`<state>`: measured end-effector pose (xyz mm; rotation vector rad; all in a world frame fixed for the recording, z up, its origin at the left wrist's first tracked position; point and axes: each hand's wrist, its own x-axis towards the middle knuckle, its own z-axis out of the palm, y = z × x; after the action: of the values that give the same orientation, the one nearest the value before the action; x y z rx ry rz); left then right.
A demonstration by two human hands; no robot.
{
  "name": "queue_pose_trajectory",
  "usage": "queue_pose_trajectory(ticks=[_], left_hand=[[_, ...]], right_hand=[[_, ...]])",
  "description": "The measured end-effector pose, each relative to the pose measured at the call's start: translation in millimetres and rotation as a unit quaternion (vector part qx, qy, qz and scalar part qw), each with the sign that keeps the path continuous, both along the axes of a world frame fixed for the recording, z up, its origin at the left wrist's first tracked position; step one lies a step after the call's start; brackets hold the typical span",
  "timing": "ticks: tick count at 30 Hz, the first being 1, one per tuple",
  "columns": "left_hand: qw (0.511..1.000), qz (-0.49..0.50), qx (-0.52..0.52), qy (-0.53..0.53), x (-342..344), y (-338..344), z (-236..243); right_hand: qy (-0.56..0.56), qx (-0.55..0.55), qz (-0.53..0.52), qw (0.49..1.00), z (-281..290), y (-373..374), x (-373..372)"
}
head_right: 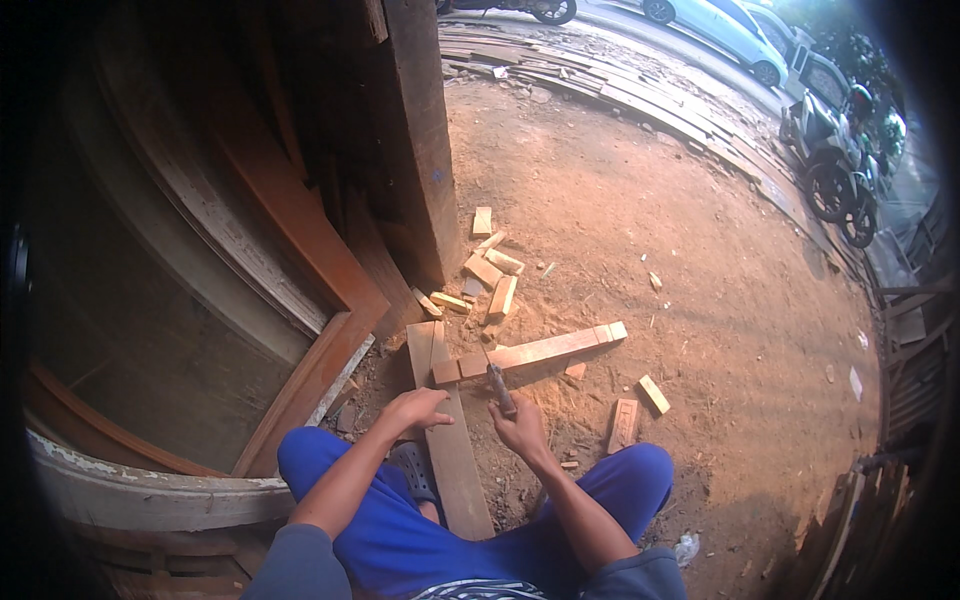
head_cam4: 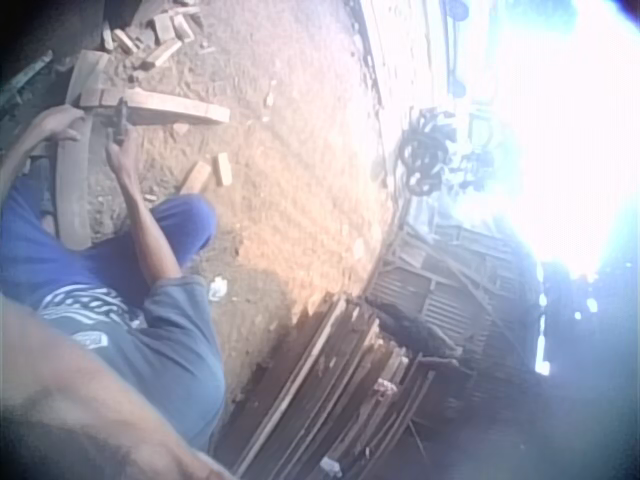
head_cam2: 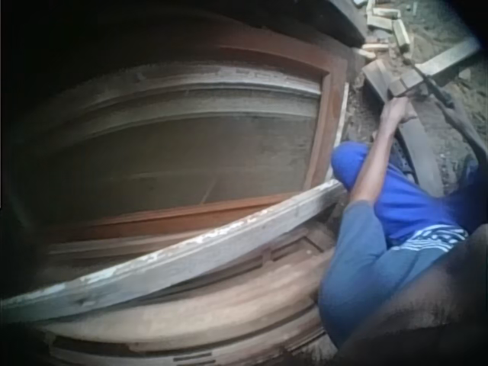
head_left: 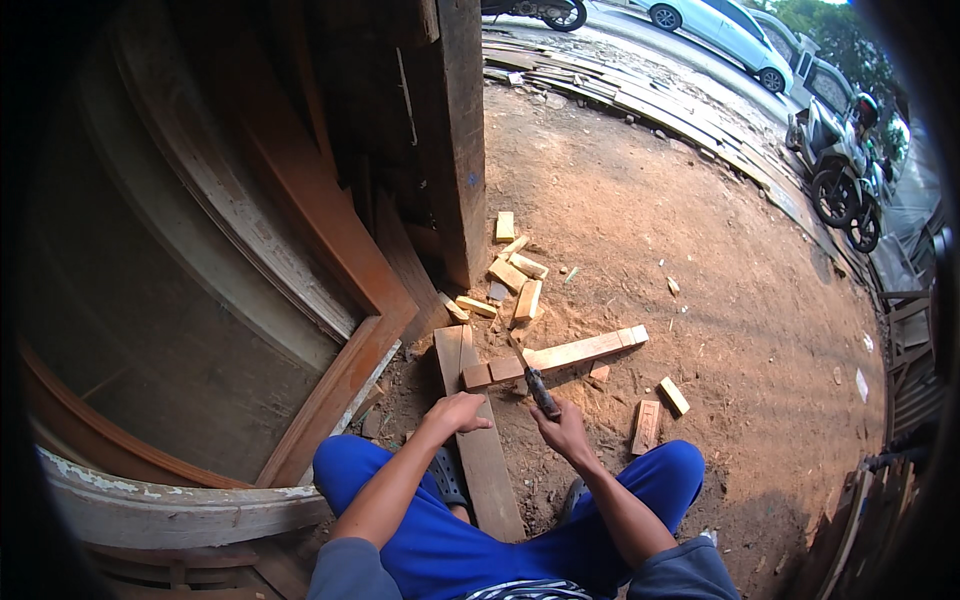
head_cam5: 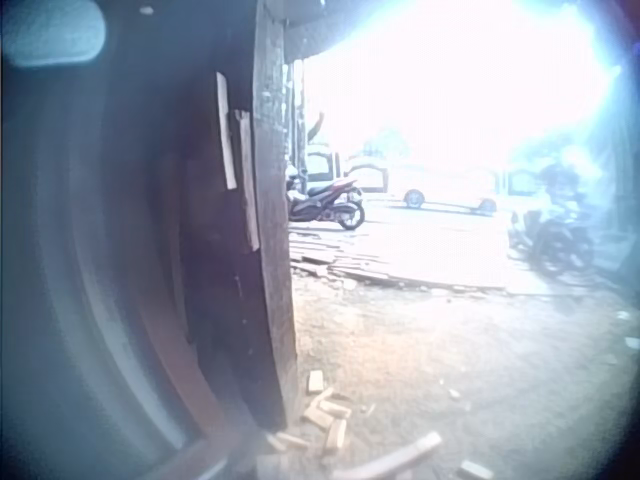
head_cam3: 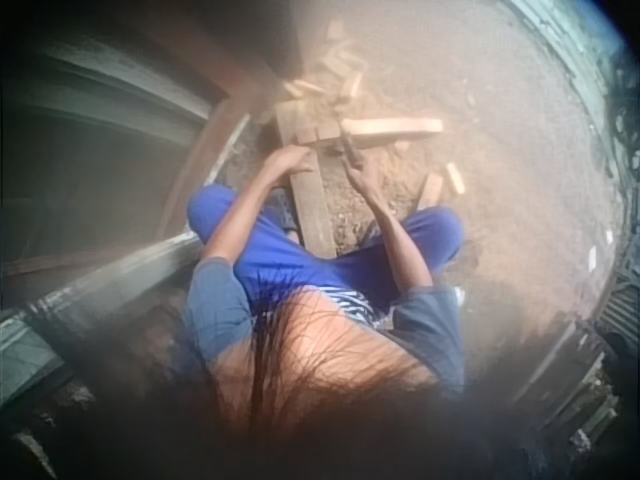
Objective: The person sits on the ground and uses a chisel to cut a long wooden plank into smaller pieces. They repeatedly position the chisel, strike it, and separate the cut sections, accumulating small wood pieces on the ground.
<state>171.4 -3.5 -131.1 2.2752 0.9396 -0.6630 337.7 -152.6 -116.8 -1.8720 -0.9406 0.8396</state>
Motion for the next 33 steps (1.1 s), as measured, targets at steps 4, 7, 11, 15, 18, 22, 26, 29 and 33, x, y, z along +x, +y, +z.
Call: queue_pose_trajectory(ticks=[4,7,11,15,18,22,26,29,33], left_hand=[[1.000,-0.001,0.002,-0.001,1.1,-1.1,1.5],[1.000,0.003,0.000,0.000,1.1,-1.4,3.0],[1.000,0.003,-0.002,0.006,0.8,-0.9,3.5],[1.000,-0.005,0.001,0.010,2.5,-0.8,2.5],[1.000,-0.004,-0.001,0.008,2.2,-0.8,1.4],[1.000,-0.001,0.000,0.003,0.0,-0.4,-1.8],[1.000,0.000,0.003,-0.001,0.5,-1.2,1.0],[1.000,0.001,0.004,-0.004,0.1,-1.5,2.7],[1.000,0.000,0.006,-0.004,-0.7,-1.0,1.6]], right_hand=[[-0.005,0.011,0.006,1.000,-2.5,-0.1,2.0],[-0.002,-0.029,0.015,0.999,-3.1,0.5,4.4],[0.002,-0.025,0.013,1.000,0.2,0.8,3.0],[0.001,0.005,0.008,1.000,-3.5,0.4,2.3],[-0.005,-0.025,0.016,1.000,-4.5,0.6,4.3],[-0.001,-0.042,0.017,0.999,-0.9,1.5,3.3],[-0.006,-0.043,0.020,0.999,0.7,1.5,3.9],[-0.006,-0.039,0.019,0.999,-1.6,1.3,3.7],[-0.006,-0.040,0.022,0.999,-0.9,1.7,2.9]])
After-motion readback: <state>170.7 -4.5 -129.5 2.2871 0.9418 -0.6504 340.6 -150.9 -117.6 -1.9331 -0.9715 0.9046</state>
